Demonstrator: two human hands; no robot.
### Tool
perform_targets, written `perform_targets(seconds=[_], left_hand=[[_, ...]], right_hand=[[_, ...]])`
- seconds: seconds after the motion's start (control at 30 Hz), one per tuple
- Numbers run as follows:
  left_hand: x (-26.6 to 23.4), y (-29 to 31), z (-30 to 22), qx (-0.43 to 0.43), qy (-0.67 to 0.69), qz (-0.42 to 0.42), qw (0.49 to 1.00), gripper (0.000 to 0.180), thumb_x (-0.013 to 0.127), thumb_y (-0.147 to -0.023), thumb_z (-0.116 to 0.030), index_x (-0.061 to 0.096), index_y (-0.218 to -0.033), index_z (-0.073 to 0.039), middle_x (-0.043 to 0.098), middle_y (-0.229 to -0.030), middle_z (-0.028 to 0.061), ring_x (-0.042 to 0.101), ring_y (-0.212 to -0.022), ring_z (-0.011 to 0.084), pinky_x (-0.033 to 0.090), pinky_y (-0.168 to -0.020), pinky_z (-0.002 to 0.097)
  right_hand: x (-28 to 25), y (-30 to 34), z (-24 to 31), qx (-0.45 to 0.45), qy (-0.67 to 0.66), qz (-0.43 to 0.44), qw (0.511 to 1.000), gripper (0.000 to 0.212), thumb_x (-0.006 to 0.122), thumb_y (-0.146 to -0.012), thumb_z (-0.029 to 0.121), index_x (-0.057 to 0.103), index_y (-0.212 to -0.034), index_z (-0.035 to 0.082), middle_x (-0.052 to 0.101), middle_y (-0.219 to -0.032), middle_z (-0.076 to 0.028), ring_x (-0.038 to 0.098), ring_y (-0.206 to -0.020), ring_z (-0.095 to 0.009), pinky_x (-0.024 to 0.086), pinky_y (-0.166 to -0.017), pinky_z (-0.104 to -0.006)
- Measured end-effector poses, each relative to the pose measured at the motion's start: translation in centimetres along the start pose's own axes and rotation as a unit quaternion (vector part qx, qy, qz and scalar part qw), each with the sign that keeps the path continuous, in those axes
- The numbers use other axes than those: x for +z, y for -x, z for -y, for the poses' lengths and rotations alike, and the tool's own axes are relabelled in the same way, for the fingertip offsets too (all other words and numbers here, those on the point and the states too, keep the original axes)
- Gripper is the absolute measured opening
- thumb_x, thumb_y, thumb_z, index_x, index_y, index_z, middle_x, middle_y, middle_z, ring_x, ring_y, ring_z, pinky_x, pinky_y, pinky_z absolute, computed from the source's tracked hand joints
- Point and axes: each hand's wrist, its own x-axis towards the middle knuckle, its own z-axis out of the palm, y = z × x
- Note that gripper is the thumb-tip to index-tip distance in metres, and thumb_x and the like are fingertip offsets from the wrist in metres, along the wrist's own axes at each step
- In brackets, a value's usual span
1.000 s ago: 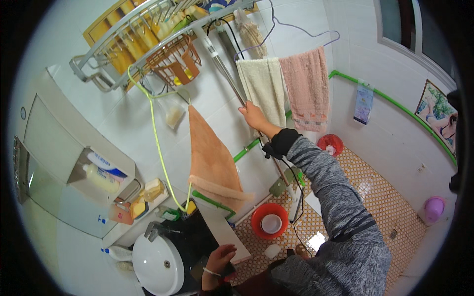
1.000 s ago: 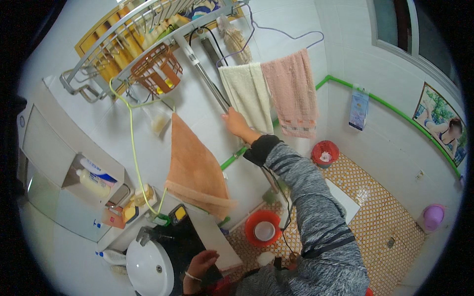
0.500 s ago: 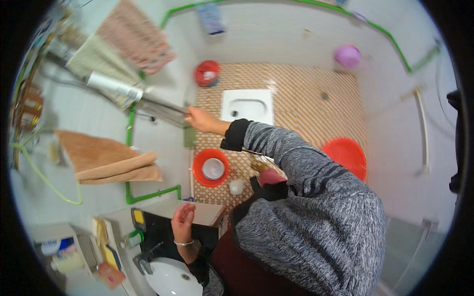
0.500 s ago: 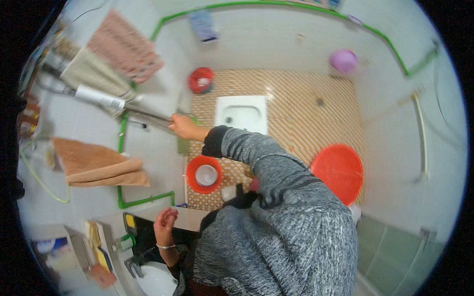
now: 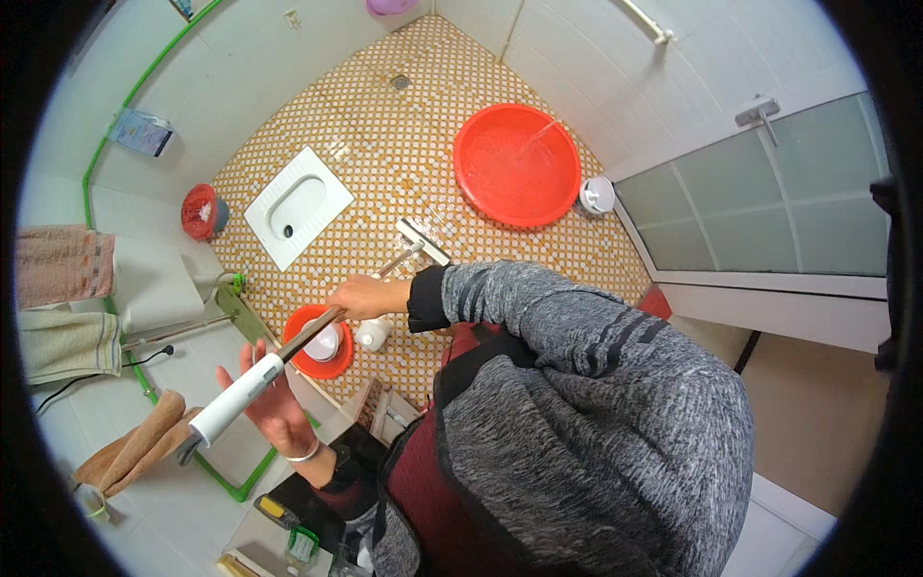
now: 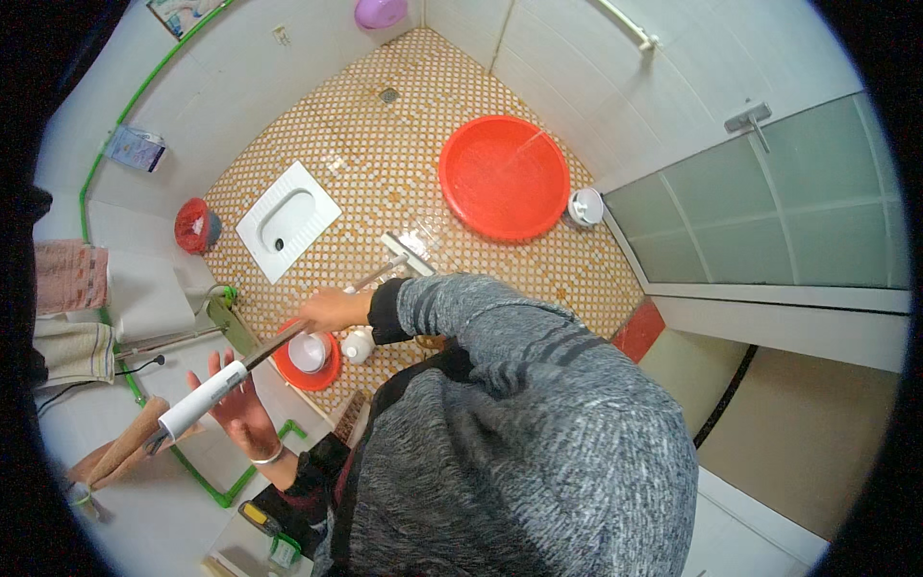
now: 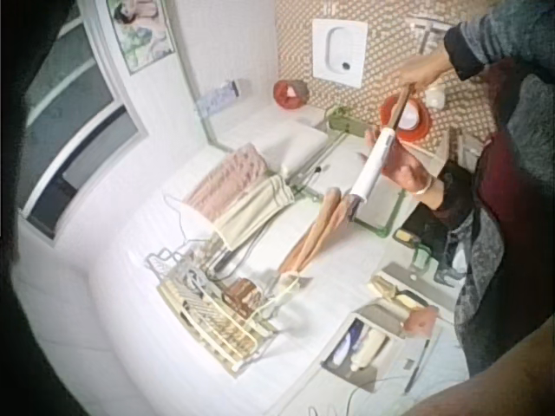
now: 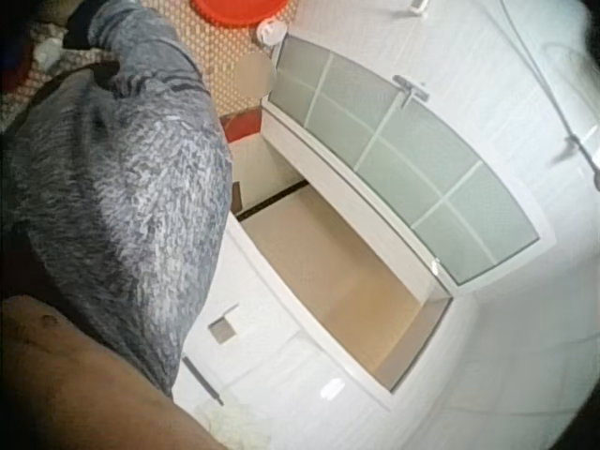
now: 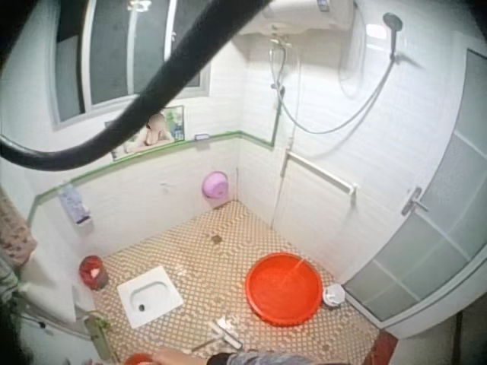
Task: The person washes a black sock by hand in a red basin, repeatedly dipping, scrubbing, and rinsing it under running water from a wall tap. After wringing the sock, the person moves the basin and retrieves a mop from a wall rack.
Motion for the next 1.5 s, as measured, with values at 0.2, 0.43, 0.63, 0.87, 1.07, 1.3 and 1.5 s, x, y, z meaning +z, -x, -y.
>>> perform_targets(seconds=[0.2,0.43,0.63,0.87,1.07,1.3,1.5], left_hand=[[5.8,-1.4,0.1,0.035,0.064,0.097,0.993,0.054,0.068,-0.075,-0.033,0.047,-0.118,-0.008,0.051,-0.108,0.0158,0.048,-0.111,0.0347,0.031,-0.103,0.0533],[10.1,1.6,-1.3,-0.003,-0.031,0.107,0.994,0.025,0.062,-0.069,0.0,0.049,-0.09,-0.004,0.047,-0.091,0.0109,0.048,-0.088,0.025,0.038,-0.093,0.0463],[11.8,5.2,1.6,-0.111,-0.045,0.065,0.991,0.024,0.058,-0.068,0.006,0.046,-0.083,-0.006,0.045,-0.089,0.0081,0.046,-0.089,0.023,0.035,-0.098,0.0451],[15.9,4.9,4.3,-0.214,-0.042,0.139,0.966,0.024,0.06,-0.065,0.003,0.044,-0.079,-0.008,0.044,-0.086,0.0063,0.045,-0.089,0.0227,0.032,-0.1,0.0487],[24.0,6.3,14.9,-0.362,-0.005,0.287,0.887,0.028,0.06,-0.063,0.01,0.051,-0.082,-0.009,0.053,-0.095,0.0093,0.051,-0.107,0.0307,0.034,-0.101,0.0516],[38.6,16.3,27.7,-0.336,0.042,0.528,0.779,0.025,0.069,-0.07,0.007,0.055,-0.084,-0.008,0.061,-0.106,0.0084,0.051,-0.115,0.0296,0.037,-0.101,0.045],[42.8,19.3,31.2,-0.357,-0.022,0.529,0.769,0.026,0.065,-0.071,0.011,0.054,-0.083,-0.008,0.059,-0.107,0.008,0.048,-0.118,0.0288,0.035,-0.102,0.0421]], right_hand=[[-1.6,6.3,-2.6,0.02,-0.002,-0.068,0.997,0.011,0.065,-0.07,0.022,0.064,-0.077,0.013,0.063,-0.071,-0.01,0.062,-0.071,-0.032,0.046,-0.06,-0.0445],[-1.3,12.7,-4.8,0.125,0.025,-0.146,0.981,0.01,0.065,-0.072,0.022,0.062,-0.074,0.014,0.062,-0.071,-0.008,0.063,-0.073,-0.029,0.044,-0.065,-0.0444],[1.3,17.4,-8.4,0.193,0.059,-0.046,0.978,0.018,0.065,-0.072,0.029,0.065,-0.074,0.011,0.063,-0.071,-0.009,0.063,-0.072,-0.03,0.043,-0.068,-0.0462],[0.8,26.9,-10.5,0.231,-0.002,-0.041,0.972,0.016,0.066,-0.07,0.028,0.069,-0.076,0.014,0.065,-0.077,-0.011,0.064,-0.075,-0.03,0.043,-0.073,-0.0503],[-3.8,41.9,-14.9,0.397,0.045,-0.058,0.915,0.014,0.064,-0.071,0.025,0.069,-0.078,0.014,0.064,-0.077,-0.011,0.063,-0.077,-0.031,0.042,-0.071,-0.0504],[-5.9,61.9,-21.0,0.529,0.075,-0.117,0.837,0.012,0.065,-0.077,0.011,0.067,-0.086,0.003,0.061,-0.074,-0.014,0.06,-0.072,-0.032,0.049,-0.066,-0.044],[-1.4,66.4,-28.0,0.651,0.025,-0.16,0.741,0.008,0.064,-0.078,0.008,0.067,-0.084,0.003,0.061,-0.073,-0.015,0.059,-0.069,-0.032,0.05,-0.067,-0.0433]])
